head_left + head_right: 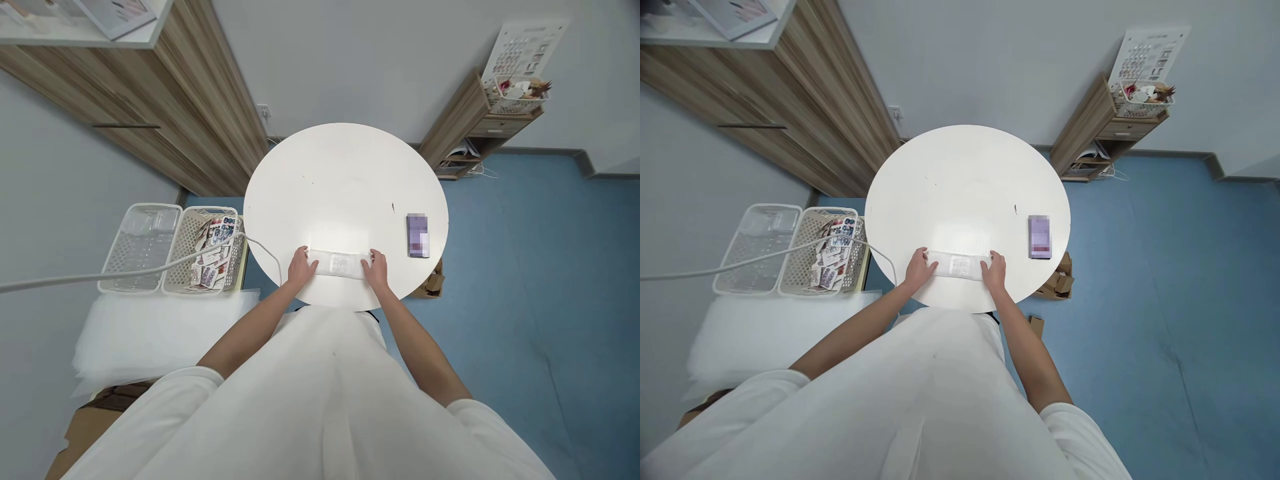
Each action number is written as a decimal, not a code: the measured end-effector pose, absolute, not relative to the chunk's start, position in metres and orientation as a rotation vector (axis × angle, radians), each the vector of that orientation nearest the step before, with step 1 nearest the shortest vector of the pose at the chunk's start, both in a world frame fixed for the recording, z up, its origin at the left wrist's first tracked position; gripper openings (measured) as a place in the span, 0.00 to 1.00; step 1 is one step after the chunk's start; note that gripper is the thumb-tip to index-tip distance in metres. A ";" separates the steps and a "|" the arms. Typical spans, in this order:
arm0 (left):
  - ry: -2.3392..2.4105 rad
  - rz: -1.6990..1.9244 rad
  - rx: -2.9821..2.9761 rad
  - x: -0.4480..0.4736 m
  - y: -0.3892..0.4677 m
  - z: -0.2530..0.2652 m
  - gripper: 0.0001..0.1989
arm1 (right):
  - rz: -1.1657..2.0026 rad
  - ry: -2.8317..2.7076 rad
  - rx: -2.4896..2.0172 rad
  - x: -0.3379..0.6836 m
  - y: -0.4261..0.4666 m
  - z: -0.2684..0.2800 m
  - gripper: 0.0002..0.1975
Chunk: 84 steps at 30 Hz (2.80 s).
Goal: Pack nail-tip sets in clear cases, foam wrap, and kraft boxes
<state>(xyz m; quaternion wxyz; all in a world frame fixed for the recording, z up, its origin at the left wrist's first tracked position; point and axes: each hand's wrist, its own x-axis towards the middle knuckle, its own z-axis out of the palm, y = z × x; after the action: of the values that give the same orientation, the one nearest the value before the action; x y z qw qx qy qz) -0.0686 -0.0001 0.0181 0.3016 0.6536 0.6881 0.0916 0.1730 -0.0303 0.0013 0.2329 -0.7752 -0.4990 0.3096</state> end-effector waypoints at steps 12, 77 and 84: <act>1.173 -0.007 2.413 -0.029 -0.027 0.015 0.28 | 1.170 -0.907 -1.978 0.146 -0.041 0.003 0.24; 1.597 0.280 1.516 -0.034 -0.023 0.023 0.04 | 1.101 -1.860 -1.962 0.102 -0.046 0.005 0.30; 1.534 0.306 1.557 -0.025 -0.030 0.017 0.04 | 1.238 -1.675 -1.876 0.113 -0.040 0.007 0.23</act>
<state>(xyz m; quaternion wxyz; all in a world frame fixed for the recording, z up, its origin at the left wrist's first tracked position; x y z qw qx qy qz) -0.0246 -0.0297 0.0166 0.4503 0.6298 0.6207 0.1237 0.1129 -0.0402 0.0074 0.1684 -0.6596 -0.5891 0.4354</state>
